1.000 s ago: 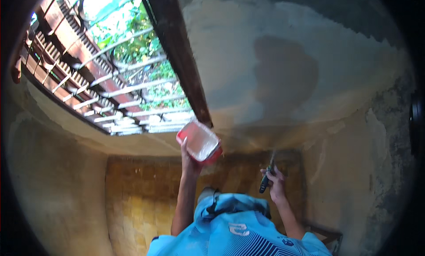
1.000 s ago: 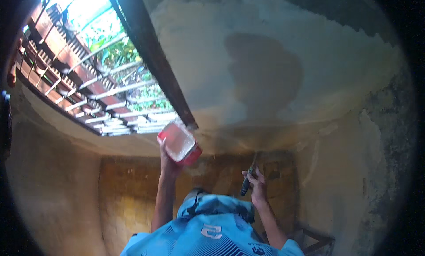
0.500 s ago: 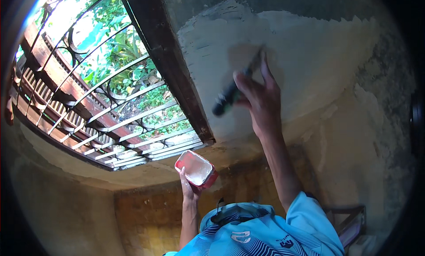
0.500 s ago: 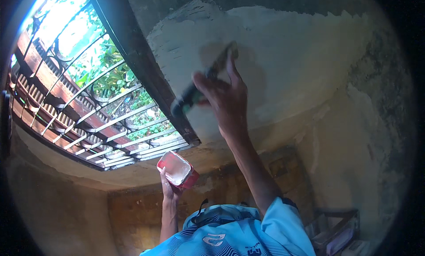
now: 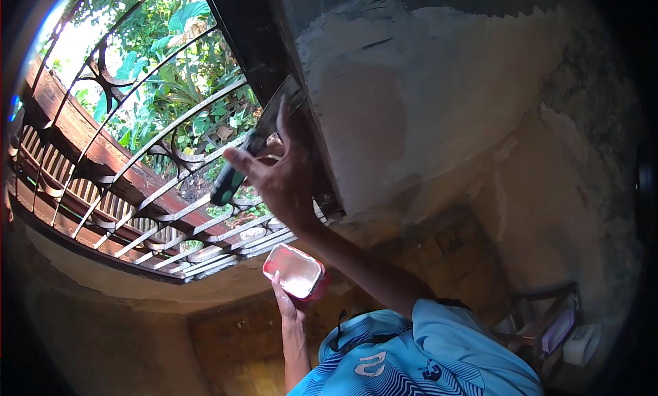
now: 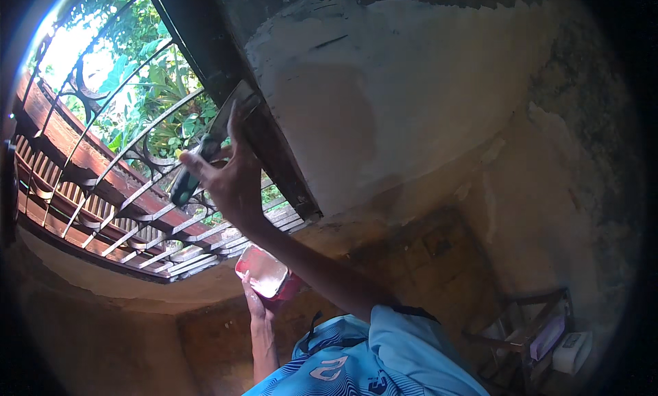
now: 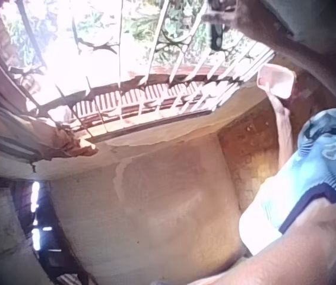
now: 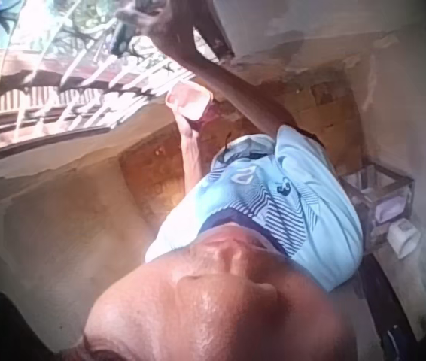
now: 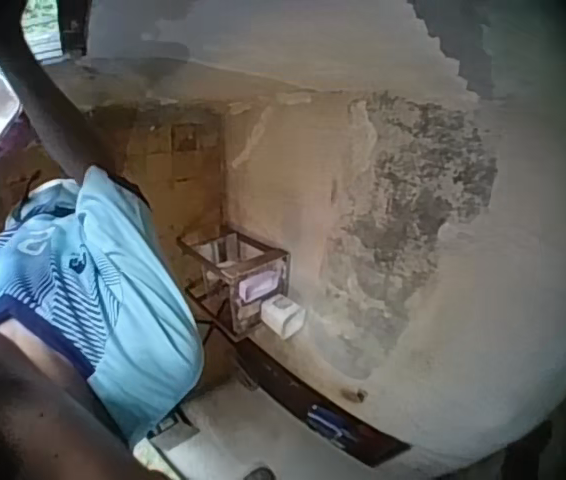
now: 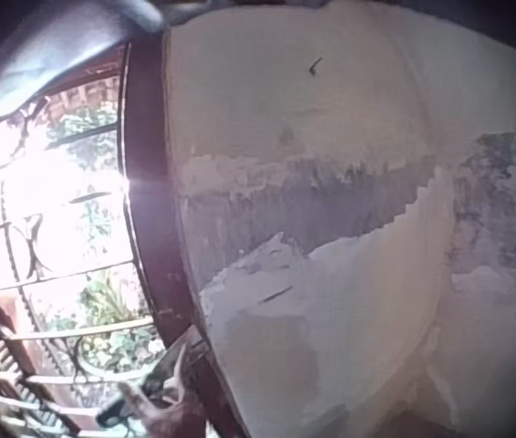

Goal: The person applies wall putty from a plastic container onto a wall around a window frame, then smooths it with a scraper tool.

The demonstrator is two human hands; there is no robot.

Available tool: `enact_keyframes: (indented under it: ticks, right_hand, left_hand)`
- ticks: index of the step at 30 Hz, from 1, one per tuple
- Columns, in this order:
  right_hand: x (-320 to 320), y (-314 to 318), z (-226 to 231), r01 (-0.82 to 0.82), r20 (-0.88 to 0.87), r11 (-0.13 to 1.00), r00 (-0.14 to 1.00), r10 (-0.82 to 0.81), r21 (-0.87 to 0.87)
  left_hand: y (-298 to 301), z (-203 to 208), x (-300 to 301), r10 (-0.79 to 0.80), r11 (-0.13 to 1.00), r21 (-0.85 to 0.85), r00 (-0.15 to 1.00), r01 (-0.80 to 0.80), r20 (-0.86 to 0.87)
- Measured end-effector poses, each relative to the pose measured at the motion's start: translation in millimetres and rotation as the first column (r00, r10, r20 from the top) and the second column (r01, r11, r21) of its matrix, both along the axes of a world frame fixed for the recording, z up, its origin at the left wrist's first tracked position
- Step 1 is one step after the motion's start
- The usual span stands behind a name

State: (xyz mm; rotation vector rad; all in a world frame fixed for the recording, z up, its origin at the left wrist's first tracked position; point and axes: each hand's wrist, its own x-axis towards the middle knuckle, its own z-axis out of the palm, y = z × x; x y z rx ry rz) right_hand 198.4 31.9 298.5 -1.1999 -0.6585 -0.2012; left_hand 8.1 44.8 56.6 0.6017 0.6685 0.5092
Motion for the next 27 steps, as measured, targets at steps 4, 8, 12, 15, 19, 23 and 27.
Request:
enact_keyframes:
  ticks: [4,8,12,15,19,23,27]
  right_hand:
    - [21.0,-25.0,9.7,-0.252,-0.211,0.929,0.926,0.313,0.273]
    - [83.5,-72.6,33.2,-0.090,-0.236,0.955,0.959,0.160,0.283]
    - [105.1,-75.6,30.2,-0.122,-0.163,0.966,0.973,0.161,0.227]
    - [71.1,-38.4,21.0,-0.059,-0.169,0.991,0.982,0.080,0.123]
    - [19.3,-0.9,7.1,0.334,0.194,0.931,0.933,-0.303,-0.149]
    - [42.9,-48.2,27.3,-0.061,-0.276,0.989,0.956,0.097,0.136]
    - [111.8,-95.0,34.0,-0.041,-0.187,0.977,0.979,0.081,0.208]
  left_hand:
    - [5.8,-5.6,-0.4,0.012,0.999,0.032,0.999,-0.011,-0.046]
    - [7.5,-8.5,-3.3,-0.027,0.999,0.025,0.999,0.028,-0.042]
    - [8.7,-9.8,-6.8,-0.037,0.999,0.036,0.997,0.039,-0.074]
    - [7.9,-4.6,-6.4,-0.042,0.999,0.020,0.995,0.044,-0.086]
    - [9.2,-1.0,-3.5,-0.050,0.998,0.024,0.995,0.052,-0.090]
    - [10.4,3.2,-3.9,-0.078,0.996,0.039,0.993,0.081,-0.083]
    - [11.8,4.0,-10.0,-0.102,0.993,0.057,0.991,0.107,-0.084]
